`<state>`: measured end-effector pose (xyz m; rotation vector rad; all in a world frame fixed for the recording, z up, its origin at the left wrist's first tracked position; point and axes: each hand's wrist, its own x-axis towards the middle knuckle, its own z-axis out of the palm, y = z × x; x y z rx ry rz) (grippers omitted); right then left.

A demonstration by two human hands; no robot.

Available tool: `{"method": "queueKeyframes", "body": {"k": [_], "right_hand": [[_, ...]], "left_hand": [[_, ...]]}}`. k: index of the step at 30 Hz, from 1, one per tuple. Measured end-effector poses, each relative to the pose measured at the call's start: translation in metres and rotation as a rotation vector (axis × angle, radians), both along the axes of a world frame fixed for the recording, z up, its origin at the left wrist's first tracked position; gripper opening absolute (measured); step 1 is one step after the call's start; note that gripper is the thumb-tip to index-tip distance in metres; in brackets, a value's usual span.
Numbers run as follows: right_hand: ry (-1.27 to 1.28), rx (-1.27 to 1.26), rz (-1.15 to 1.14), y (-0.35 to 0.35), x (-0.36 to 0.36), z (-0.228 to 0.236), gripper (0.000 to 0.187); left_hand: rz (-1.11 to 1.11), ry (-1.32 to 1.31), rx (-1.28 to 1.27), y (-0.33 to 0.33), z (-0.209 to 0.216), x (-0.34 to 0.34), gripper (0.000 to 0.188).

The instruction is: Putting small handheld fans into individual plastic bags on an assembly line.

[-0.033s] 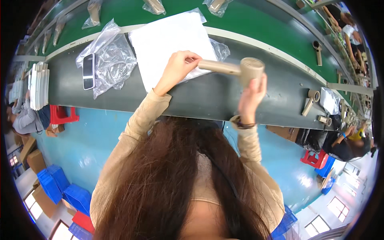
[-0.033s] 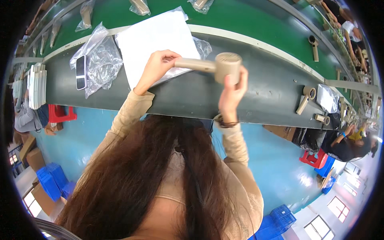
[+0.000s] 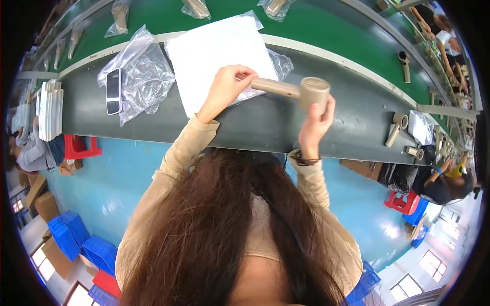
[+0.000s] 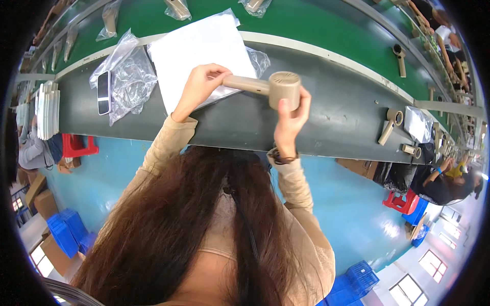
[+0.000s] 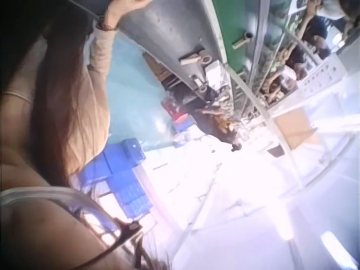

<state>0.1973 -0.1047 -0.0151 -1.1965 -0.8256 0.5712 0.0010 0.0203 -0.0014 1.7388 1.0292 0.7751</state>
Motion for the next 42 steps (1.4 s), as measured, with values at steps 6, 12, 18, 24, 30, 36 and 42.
{"method": "queueKeyframes", "body": {"k": [6, 12, 18, 24, 30, 36, 42], "right_hand": [[-0.048, 0.089, -0.155, -0.024, -0.022, -0.017, 0.054], [-0.013, 0.144, -0.082, -0.003, -0.045, -0.020, 0.056], [-0.467, 0.133, -0.001, 0.023, -0.055, 0.026, 0.060], [-0.987, -0.066, 0.128, 0.038, -0.062, 0.074, 0.058], [-1.508, -0.001, 0.097, 0.091, -0.037, 0.101, 0.062], [-1.915, -0.222, 0.678, 0.166, -0.012, 0.132, 0.057], [-1.173, -0.219, 1.484, 0.217, -0.007, 0.125, 0.026]], "left_hand": [[0.080, -0.080, -0.037, -0.008, -0.003, -0.005, 0.018], [0.013, -0.185, -0.039, -0.019, 0.017, 0.004, 0.017], [-0.007, -0.441, -0.115, -0.022, 0.043, 0.004, 0.012], [0.064, -0.281, 0.281, -0.018, 0.080, -0.002, 0.009], [0.239, 0.009, 0.787, 0.009, 0.068, -0.007, 0.005], [0.357, 0.076, 0.790, 0.050, 0.053, -0.008, 0.005], [0.277, 0.056, 0.503, 0.069, 0.046, -0.022, 0.013]]}}
